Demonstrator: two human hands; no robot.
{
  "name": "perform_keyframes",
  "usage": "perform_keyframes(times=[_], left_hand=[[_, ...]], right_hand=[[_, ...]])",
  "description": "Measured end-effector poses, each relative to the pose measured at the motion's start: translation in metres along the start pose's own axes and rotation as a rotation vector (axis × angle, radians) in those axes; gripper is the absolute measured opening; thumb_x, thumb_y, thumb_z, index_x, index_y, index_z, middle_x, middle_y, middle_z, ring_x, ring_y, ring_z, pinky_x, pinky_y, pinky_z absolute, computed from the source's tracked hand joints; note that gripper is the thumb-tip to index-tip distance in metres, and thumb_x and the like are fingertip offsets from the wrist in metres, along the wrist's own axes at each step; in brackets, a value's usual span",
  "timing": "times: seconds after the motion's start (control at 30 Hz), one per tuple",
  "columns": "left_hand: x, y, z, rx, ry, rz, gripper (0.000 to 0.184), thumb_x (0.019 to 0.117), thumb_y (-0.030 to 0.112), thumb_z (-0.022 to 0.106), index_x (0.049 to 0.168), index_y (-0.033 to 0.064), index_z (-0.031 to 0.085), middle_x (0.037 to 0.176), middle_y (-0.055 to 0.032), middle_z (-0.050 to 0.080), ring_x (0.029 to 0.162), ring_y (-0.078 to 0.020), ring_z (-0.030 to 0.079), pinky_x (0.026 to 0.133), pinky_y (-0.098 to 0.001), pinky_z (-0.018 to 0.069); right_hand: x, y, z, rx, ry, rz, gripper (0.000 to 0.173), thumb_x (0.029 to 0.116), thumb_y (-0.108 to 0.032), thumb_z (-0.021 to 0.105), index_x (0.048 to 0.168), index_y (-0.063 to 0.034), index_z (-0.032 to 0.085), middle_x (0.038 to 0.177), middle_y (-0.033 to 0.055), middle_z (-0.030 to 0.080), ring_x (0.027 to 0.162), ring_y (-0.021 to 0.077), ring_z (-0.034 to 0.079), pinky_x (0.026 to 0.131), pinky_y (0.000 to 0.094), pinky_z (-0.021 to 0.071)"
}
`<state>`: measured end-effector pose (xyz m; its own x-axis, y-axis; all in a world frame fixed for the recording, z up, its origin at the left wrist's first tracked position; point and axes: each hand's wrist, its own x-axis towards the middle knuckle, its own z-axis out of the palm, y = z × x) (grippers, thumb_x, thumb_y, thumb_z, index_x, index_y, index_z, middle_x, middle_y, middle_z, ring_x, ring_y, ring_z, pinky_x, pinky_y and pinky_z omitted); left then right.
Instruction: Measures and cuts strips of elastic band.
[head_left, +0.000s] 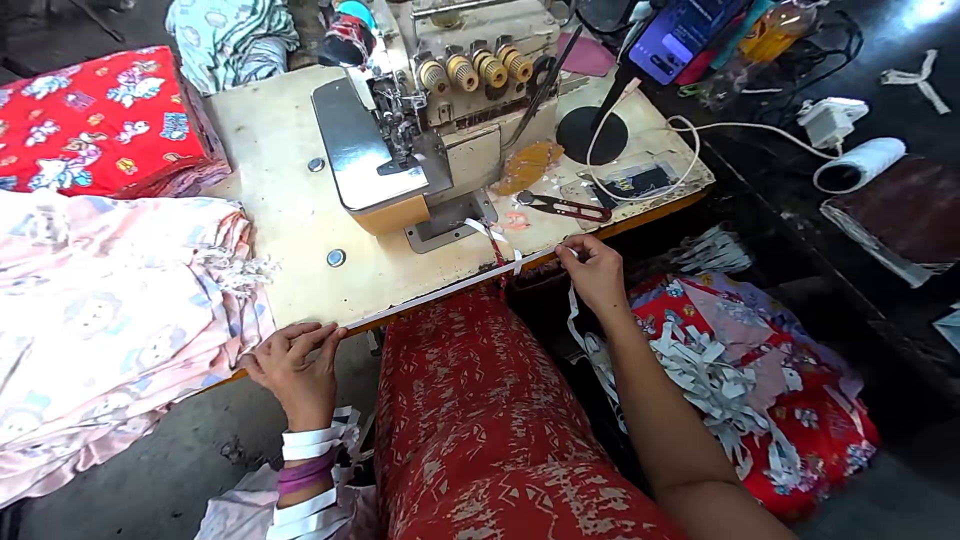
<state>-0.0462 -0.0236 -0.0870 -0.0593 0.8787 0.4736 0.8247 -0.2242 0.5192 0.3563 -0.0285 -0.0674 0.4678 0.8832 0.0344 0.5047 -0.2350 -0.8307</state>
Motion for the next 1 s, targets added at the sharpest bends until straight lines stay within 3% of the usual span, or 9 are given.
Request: perform_keyframes(times=[0.13, 0.2, 0.27, 0.33, 0.4, 0.47, 0.57, 0.73, 1.0], left_hand=[[-0.003, 0.014, -0.006, 0.025, -0.048, 0.08, 0.02, 0.0924, 0.017, 0.07, 0.092, -0.0015, 0.076, 0.1, -0.024, 0.072, 0.099, -0.0463, 0.065, 0.09, -0.0656, 0.0411], [0.0, 0.032, -0.02, 0.032, -0.157, 0.048, 0.024, 0.0968, 0.015, 0.063, 0.098, -0.0068, 0.071, 0.091, -0.0234, 0.071, 0.085, -0.0412, 0.069, 0.08, -0.0615, 0.0496], [0.005, 0.049, -0.038, -0.081, -0.323, -0.084, 0.025, 0.0996, 0.016, 0.06, 0.109, -0.0071, 0.064, 0.085, -0.0154, 0.071, 0.072, -0.0242, 0.07, 0.068, -0.0441, 0.0567], [0.012, 0.06, -0.049, -0.4, -0.452, -0.207, 0.027, 0.0978, 0.012, 0.059, 0.12, -0.0033, 0.06, 0.081, 0.0001, 0.071, 0.066, -0.003, 0.066, 0.065, -0.0217, 0.0557], [0.019, 0.078, -0.052, -0.772, -0.52, -0.278, 0.022, 0.0965, 0.004, 0.058, 0.116, -0.0004, 0.066, 0.082, 0.0054, 0.075, 0.072, -0.0034, 0.072, 0.073, -0.0224, 0.061], [0.024, 0.097, -0.051, -0.982, -0.612, -0.239, 0.022, 0.0965, 0.002, 0.054, 0.108, 0.0016, 0.073, 0.089, 0.0027, 0.078, 0.082, -0.0086, 0.075, 0.083, -0.0277, 0.0616], [0.038, 0.124, -0.05, -1.087, -0.795, -0.062, 0.027, 0.0988, 0.003, 0.055, 0.12, -0.004, 0.07, 0.106, -0.0036, 0.078, 0.094, -0.0107, 0.075, 0.09, -0.0286, 0.0605], [0.06, 0.149, -0.05, -0.986, -0.788, 0.057, 0.014, 0.0991, 0.003, 0.062, 0.103, -0.0046, 0.073, 0.081, -0.0005, 0.075, 0.063, -0.001, 0.068, 0.061, -0.0175, 0.0585], [0.072, 0.156, -0.064, -0.731, -0.692, 0.084, 0.008, 0.0929, 0.006, 0.073, 0.091, -0.0011, 0.075, 0.066, -0.001, 0.07, 0.052, 0.0004, 0.061, 0.052, -0.0149, 0.0516]], right_hand=[[-0.003, -0.002, -0.001, -0.015, 0.028, -0.045, 0.016, 0.0974, -0.011, 0.069, 0.105, 0.0028, 0.071, 0.094, 0.0157, 0.07, 0.08, 0.0211, 0.066, 0.076, 0.0406, 0.0536], [-0.003, -0.013, -0.012, 0.073, -0.008, -0.026, 0.014, 0.0962, -0.009, 0.07, 0.104, 0.0023, 0.07, 0.091, 0.0123, 0.071, 0.075, 0.0156, 0.068, 0.073, 0.0347, 0.058], [-0.003, -0.031, -0.029, 0.224, -0.099, 0.017, 0.012, 0.0936, -0.002, 0.07, 0.103, 0.0041, 0.066, 0.083, 0.0071, 0.068, 0.063, 0.0079, 0.064, 0.063, 0.025, 0.0576], [-0.002, -0.049, -0.041, 0.31, -0.194, -0.008, 0.012, 0.0893, 0.005, 0.071, 0.101, 0.0033, 0.067, 0.077, 0.0026, 0.068, 0.054, 0.0024, 0.058, 0.054, 0.0184, 0.0524], [-0.003, -0.07, -0.044, 0.321, -0.317, -0.043, 0.011, 0.0884, 0.007, 0.072, 0.098, 0.0012, 0.07, 0.075, -0.0003, 0.069, 0.052, -0.0011, 0.054, 0.05, 0.0152, 0.0469], [-0.004, -0.092, -0.042, 0.312, -0.449, -0.106, 0.011, 0.0881, 0.006, 0.072, 0.096, -0.0006, 0.073, 0.07, -0.0032, 0.068, 0.049, -0.0036, 0.05, 0.048, 0.013, 0.0431], [-0.005, -0.122, -0.033, 0.311, -0.642, -0.228, 0.012, 0.0869, 0.005, 0.073, 0.096, -0.0034, 0.075, 0.066, -0.006, 0.067, 0.048, -0.0054, 0.049, 0.047, 0.0115, 0.0408], [-0.011, -0.162, -0.022, 0.276, -0.878, -0.41, 0.012, 0.0875, 0.004, 0.073, 0.094, -0.006, 0.077, 0.07, -0.0073, 0.07, 0.052, -0.0069, 0.051, 0.049, 0.0104, 0.0415], [-0.01, -0.176, -0.015, 0.266, -0.949, -0.537, 0.01, 0.087, 0.002, 0.074, 0.093, -0.0059, 0.077, 0.071, -0.0065, 0.071, 0.053, -0.0072, 0.052, 0.049, 0.0097, 0.0419]])
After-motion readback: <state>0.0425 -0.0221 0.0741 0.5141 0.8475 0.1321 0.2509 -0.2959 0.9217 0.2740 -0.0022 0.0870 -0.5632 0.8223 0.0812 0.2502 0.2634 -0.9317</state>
